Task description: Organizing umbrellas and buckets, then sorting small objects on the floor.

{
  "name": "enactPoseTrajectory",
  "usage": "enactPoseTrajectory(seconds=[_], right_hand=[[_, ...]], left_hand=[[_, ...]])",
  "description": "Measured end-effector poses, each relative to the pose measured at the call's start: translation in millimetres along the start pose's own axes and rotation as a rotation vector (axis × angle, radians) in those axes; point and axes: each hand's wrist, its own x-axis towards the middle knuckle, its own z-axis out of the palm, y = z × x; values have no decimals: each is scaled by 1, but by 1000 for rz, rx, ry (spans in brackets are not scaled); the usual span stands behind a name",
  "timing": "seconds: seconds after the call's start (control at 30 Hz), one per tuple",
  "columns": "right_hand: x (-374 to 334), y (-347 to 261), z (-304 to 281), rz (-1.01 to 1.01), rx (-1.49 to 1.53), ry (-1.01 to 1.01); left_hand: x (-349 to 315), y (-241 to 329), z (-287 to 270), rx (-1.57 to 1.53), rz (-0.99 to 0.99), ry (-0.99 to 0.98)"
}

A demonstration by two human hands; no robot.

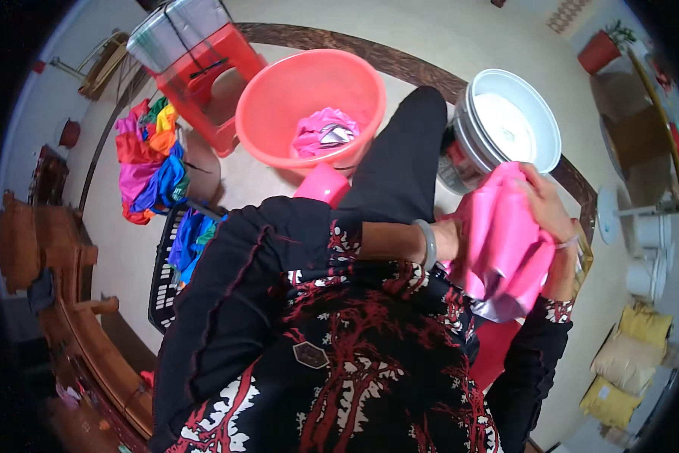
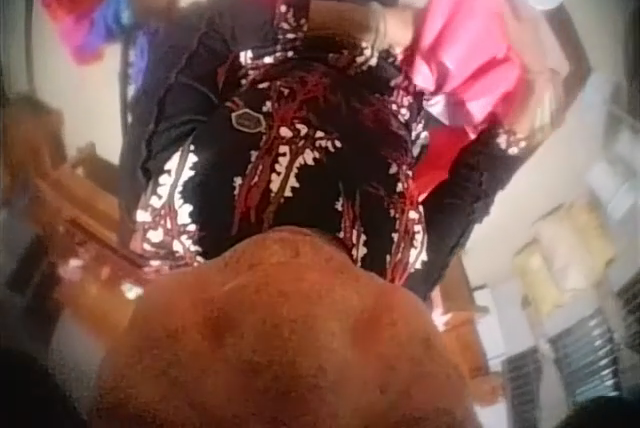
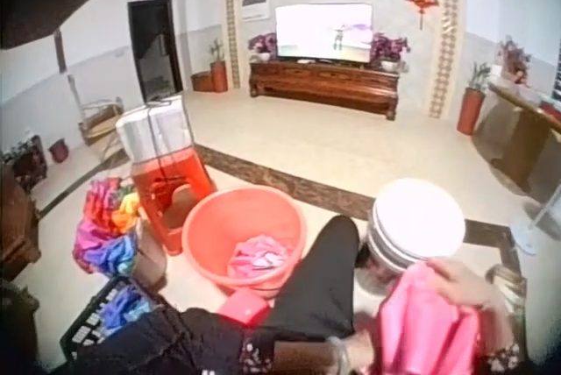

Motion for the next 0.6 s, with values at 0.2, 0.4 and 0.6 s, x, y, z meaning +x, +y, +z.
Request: enactPoseTrajectory(seconds=[0.2,0.4,0.6], right_hand=[[25,-27,35,-48,-141,4],[44,-53,49,-327,-177,295],[36,-38,19,-352,-41,681]], left_hand=[[-28,47,-1,-274,70,167],[-57,94,-12,-221,352,450],[-70,151,-91,349,353,531]])
